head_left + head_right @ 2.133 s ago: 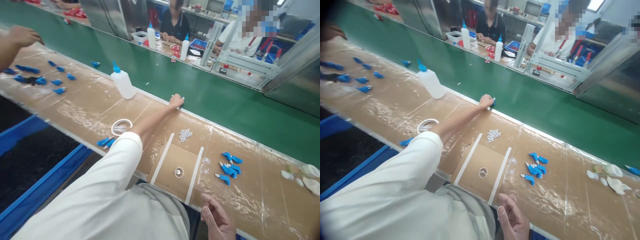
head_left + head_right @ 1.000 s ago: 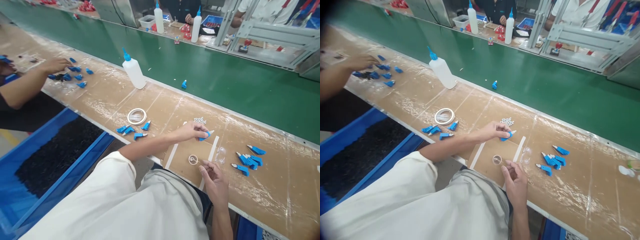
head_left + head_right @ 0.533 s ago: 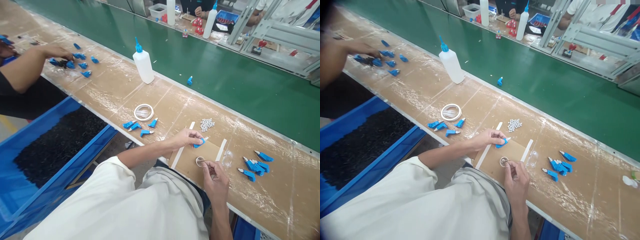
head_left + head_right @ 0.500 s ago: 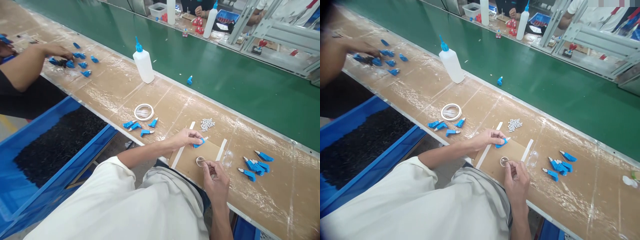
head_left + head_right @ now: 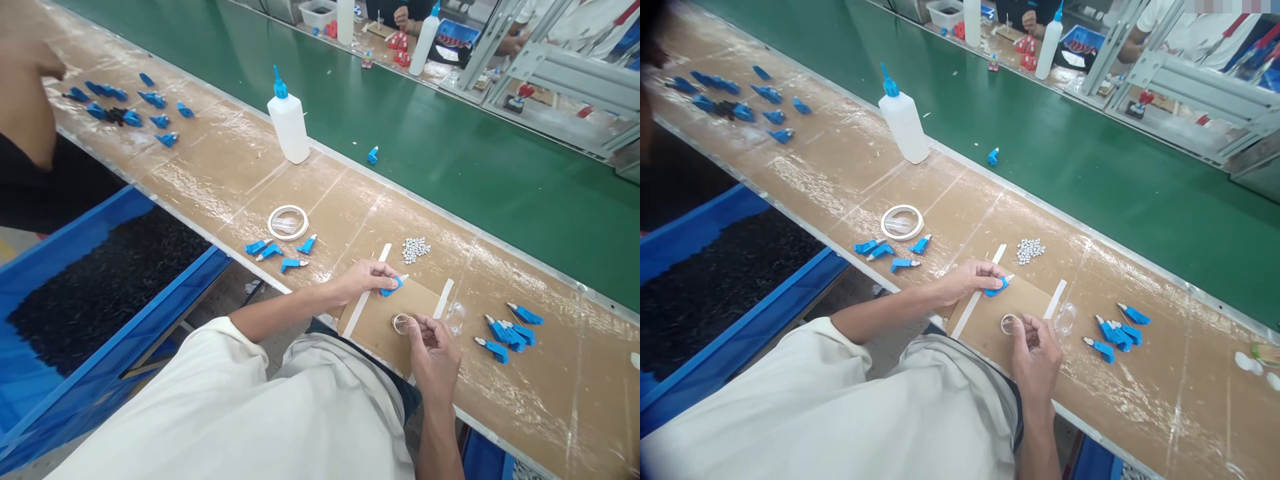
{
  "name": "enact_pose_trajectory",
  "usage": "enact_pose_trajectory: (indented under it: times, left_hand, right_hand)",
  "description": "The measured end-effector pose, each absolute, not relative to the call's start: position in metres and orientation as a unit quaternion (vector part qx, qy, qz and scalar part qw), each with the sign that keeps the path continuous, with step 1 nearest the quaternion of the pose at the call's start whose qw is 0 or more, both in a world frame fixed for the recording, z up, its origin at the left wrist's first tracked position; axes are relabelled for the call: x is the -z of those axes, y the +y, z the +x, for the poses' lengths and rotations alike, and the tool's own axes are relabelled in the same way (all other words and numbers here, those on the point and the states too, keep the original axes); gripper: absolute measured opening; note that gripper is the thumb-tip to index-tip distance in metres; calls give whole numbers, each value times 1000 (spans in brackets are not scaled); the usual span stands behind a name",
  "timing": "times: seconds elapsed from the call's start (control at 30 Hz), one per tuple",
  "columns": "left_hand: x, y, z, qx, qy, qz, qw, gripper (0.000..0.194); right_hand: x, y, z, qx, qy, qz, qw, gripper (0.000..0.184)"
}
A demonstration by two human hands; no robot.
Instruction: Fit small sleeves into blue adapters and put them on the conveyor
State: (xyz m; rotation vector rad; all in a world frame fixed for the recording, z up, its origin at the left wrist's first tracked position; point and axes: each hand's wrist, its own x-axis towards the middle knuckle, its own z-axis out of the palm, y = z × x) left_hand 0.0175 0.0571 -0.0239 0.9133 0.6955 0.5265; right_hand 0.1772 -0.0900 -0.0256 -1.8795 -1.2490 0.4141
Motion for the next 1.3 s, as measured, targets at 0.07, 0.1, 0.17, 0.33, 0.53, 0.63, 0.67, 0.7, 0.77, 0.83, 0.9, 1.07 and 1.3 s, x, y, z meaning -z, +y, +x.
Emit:
enact_pose_trajectory:
  times: [0.07, 0.1, 0.17, 0.33, 0.53, 0.63, 0.67, 0.7, 0.77, 0.83, 0.9, 1.07, 1.3]
  left_hand:
    - [25, 57, 18, -245, 328, 421, 809, 48]
    - [25, 57, 18, -246, 330, 418, 810, 48]
    - [25, 57, 17, -248, 331, 414, 811, 48]
    - [25, 58, 15, -251, 330, 408, 813, 48]
    - [19, 53, 14, -252, 315, 361, 841, 46]
    - [15, 49, 14, -228, 300, 300, 876, 45]
    - [15, 47, 14, -220, 297, 281, 886, 45]
    - [14, 45, 15, -212, 294, 262, 894, 43]
    - [13, 41, 17, -199, 287, 229, 909, 37]
    - [13, 38, 18, -184, 282, 194, 921, 27]
    - [12, 35, 20, -167, 281, 165, 931, 16]
    - [12, 28, 24, -124, 270, 132, 946, 10]
    - [15, 18, 26, -110, 246, 157, 950, 16]
  right_hand:
    - [25, -89, 176, -159, -503, -742, 413, 31]
    - [24, -88, 176, -155, -509, -738, 416, 29]
    - [23, -88, 176, -142, -523, -727, 422, 24]
    - [22, -90, 176, -79, -589, -689, 416, 12]
    - [14, -89, 172, -53, -650, -649, 392, 6]
    - [4, -89, 172, -43, -669, -636, 382, 8]
    - [1, -89, 173, -36, -675, -633, 378, 9]
    - [-2, -90, 174, -30, -680, -629, 375, 9]
    - [-5, -92, 176, -16, -688, -622, 373, 10]
    - [-4, -95, 178, -16, -694, -616, 372, 11]
    - [-1, -99, 181, -30, -682, -624, 380, 10]
    - [-6, -105, 180, -66, -531, -684, 496, 4]
    - [-30, -100, 161, -59, -498, -619, 604, 6]
